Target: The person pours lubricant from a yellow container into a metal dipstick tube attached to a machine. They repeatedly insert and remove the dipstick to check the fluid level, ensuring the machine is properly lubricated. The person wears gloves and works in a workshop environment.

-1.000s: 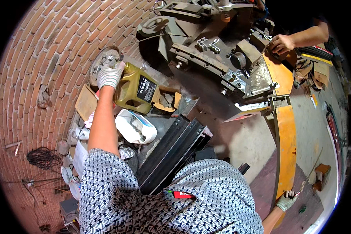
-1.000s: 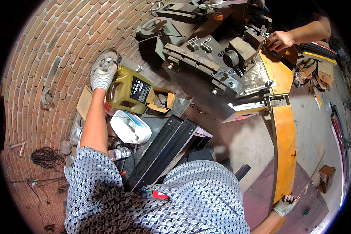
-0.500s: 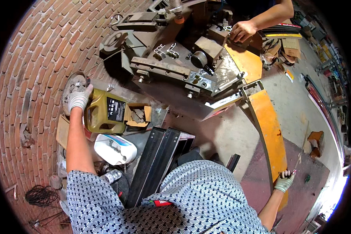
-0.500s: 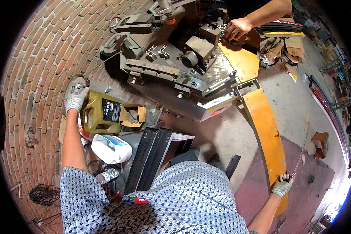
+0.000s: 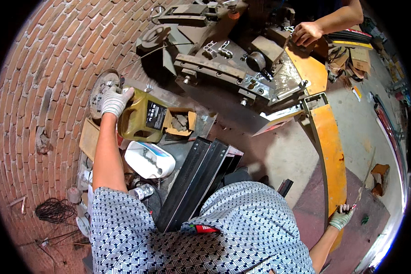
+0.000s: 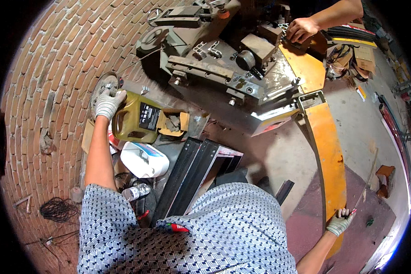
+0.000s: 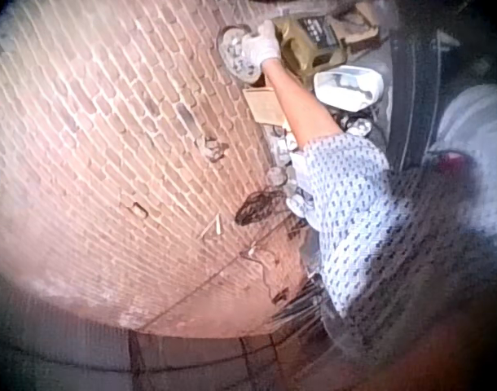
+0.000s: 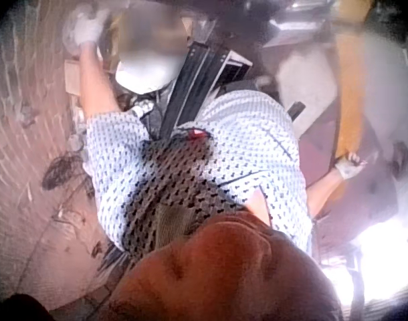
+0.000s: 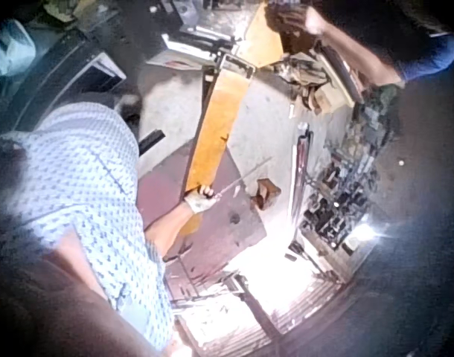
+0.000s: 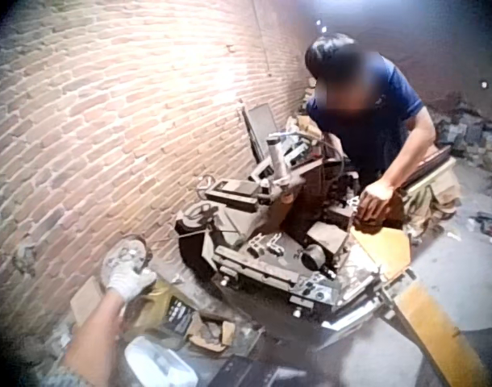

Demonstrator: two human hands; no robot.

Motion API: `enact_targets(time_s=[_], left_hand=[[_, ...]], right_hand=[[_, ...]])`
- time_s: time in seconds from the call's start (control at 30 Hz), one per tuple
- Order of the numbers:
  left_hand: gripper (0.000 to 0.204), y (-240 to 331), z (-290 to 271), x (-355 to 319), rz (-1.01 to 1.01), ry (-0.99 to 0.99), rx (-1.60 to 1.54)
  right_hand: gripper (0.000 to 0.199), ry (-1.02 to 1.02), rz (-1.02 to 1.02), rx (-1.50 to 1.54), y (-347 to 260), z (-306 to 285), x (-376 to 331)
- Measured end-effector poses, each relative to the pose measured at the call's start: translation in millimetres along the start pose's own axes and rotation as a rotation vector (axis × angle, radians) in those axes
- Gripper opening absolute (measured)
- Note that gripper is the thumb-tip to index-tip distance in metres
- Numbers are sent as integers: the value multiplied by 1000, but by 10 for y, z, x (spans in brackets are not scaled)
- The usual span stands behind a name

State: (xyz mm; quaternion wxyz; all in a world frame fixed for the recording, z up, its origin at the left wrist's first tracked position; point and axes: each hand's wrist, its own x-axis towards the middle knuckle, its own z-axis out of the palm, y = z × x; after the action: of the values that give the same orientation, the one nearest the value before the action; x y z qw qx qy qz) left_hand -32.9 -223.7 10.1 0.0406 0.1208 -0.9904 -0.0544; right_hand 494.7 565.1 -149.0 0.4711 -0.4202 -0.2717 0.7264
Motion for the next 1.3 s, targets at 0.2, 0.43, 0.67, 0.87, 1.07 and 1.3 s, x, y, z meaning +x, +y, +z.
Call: enact_targets(time_s=[0.2, 0.43, 0.67, 0.87, 1.07, 1.3], left_hand=[[68, -32, 20, 12, -8, -63, -1], [63, -281, 18, 113, 213, -142, -110], [68, -314, -74, 132, 325, -256, -214], [78, -114, 72, 178, 156, -84, -10], [50, -202, 89, 156, 216, -124, -163], [60, -231, 37, 161, 289, -74, -160]], right_hand=[[19, -82, 43, 35, -28, -217, 236], [20, -146, 28, 28, -14, -290, 279], [21, -97, 18, -16, -19, -245, 231], [22, -118, 22, -3, -85, -298, 226], [32, -133, 81, 25, -43, -59, 39], [36, -122, 119, -41, 89, 188, -186]])
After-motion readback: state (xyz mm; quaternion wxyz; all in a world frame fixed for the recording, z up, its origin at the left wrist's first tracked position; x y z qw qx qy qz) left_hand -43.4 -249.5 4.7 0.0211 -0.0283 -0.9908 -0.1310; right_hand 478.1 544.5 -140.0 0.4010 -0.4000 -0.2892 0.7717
